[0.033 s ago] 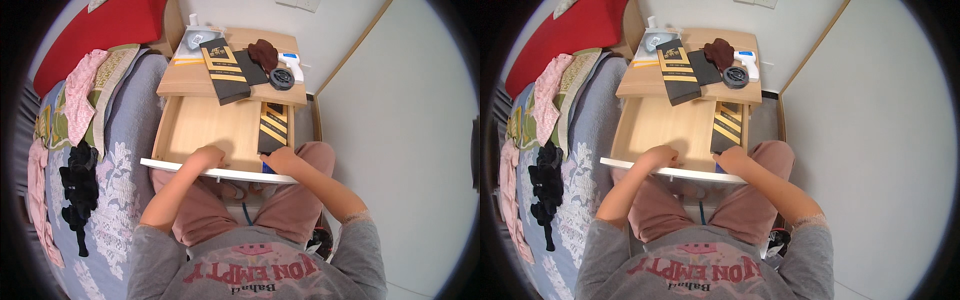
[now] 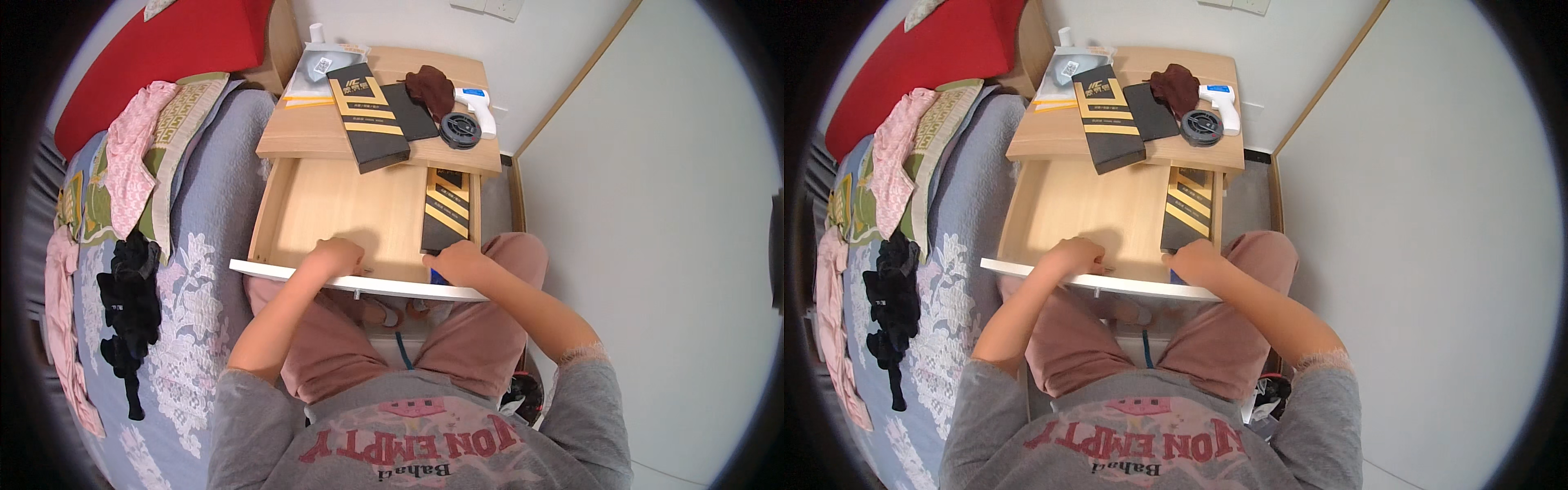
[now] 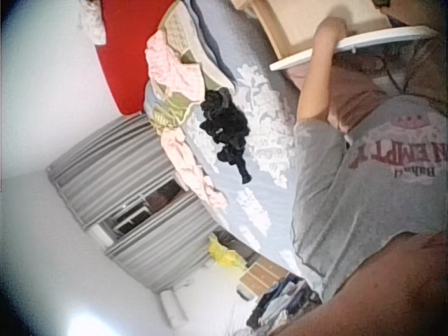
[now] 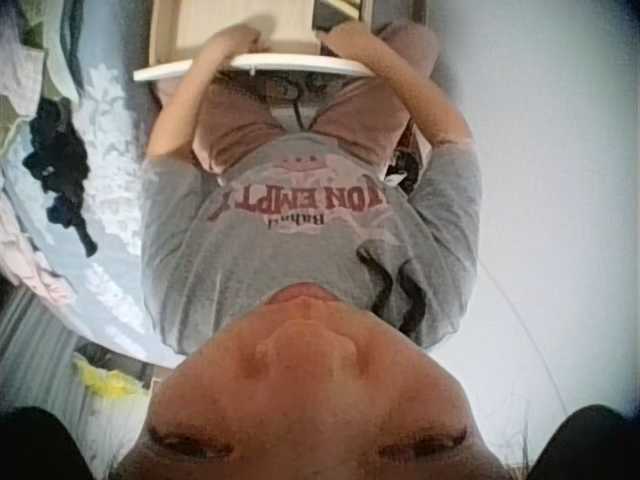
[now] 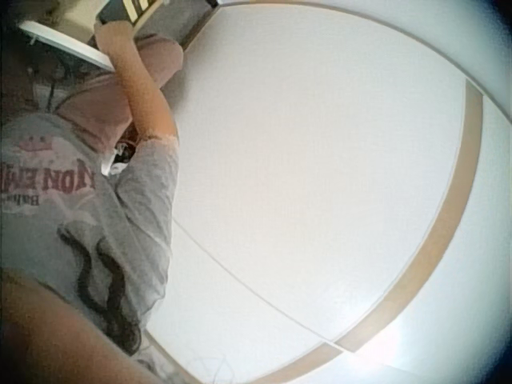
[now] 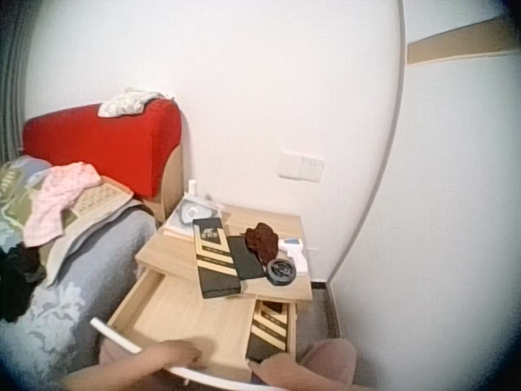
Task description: The person organizes a nightstand drawer by placing boxes, a roll of tape, and a cloth inside. They then fold several pairs of socks on the bed.
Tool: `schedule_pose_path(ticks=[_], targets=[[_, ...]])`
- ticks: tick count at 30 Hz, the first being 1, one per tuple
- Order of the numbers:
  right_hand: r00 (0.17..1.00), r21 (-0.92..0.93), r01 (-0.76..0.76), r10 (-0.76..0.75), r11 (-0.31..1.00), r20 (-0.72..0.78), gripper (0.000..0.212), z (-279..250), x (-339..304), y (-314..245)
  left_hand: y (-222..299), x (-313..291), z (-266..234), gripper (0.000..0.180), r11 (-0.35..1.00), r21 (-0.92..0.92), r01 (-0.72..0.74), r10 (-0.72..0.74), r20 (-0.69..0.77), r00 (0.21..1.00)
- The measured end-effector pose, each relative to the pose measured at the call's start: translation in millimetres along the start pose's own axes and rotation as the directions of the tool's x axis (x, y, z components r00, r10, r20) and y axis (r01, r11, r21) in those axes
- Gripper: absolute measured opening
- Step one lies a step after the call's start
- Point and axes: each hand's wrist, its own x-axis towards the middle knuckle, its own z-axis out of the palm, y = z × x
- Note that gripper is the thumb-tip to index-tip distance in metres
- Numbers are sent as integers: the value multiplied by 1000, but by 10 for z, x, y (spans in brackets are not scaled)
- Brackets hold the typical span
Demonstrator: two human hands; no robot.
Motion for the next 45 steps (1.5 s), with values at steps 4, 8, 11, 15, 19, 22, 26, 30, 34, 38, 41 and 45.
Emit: schedule_pose_path(ticks=[4,8,11,15,19,22,26,30,34,38,41,45], targets=[[992,9,124,-123,992,-39,16,-106,52,5,-287,-49,50,30,1000,0,27,-27,1,1000],[979,424,169,-103,890,-174,26,-409,15,282,-631,4,195,38,971,-213,-106,124,73,990],[912,743,-24,320,669,-258,33,-800,138,770,-561,-62,115,34,935,-310,-173,182,0,983],[688,924,25,664,381,-293,31,-1139,726,1239,-579,-61,119,32,918,-342,-203,155,-161,975],[773,975,126,598,183,-212,34,-1290,1439,1576,-762,-239,-159,25,613,-755,-232,106,-212,971],[344,458,-374,579,807,-739,36,-1195,1907,2062,-936,-236,-519,17,396,-869,-297,-49,-343,938],[566,479,-530,712,700,-415,49,-1303,2158,2064,-925,-16,-1140,27,383,-838,-388,-419,-532,736],[504,685,-354,747,636,-434,53,-1191,2285,2356,-1189,713,-1368,32,585,-733,-346,-522,-667,531],[270,848,121,806,515,-528,43,-1096,2141,2723,-1255,1262,-1417,36,772,-573,-275,-467,-804,367],[276,701,669,792,249,-544,45,-1634,1415,1806,-1352,1242,-1238,41,770,-567,-292,-464,-813,353],[424,650,746,651,143,-630,49,-1722,788,977,-1390,1155,-1113,48,879,-416,-234,-385,-907,168],[597,610,333,340,719,-726,52,-943,528,250,-1176,524,-771,37,934,-242,-264,-248,-969,11]])
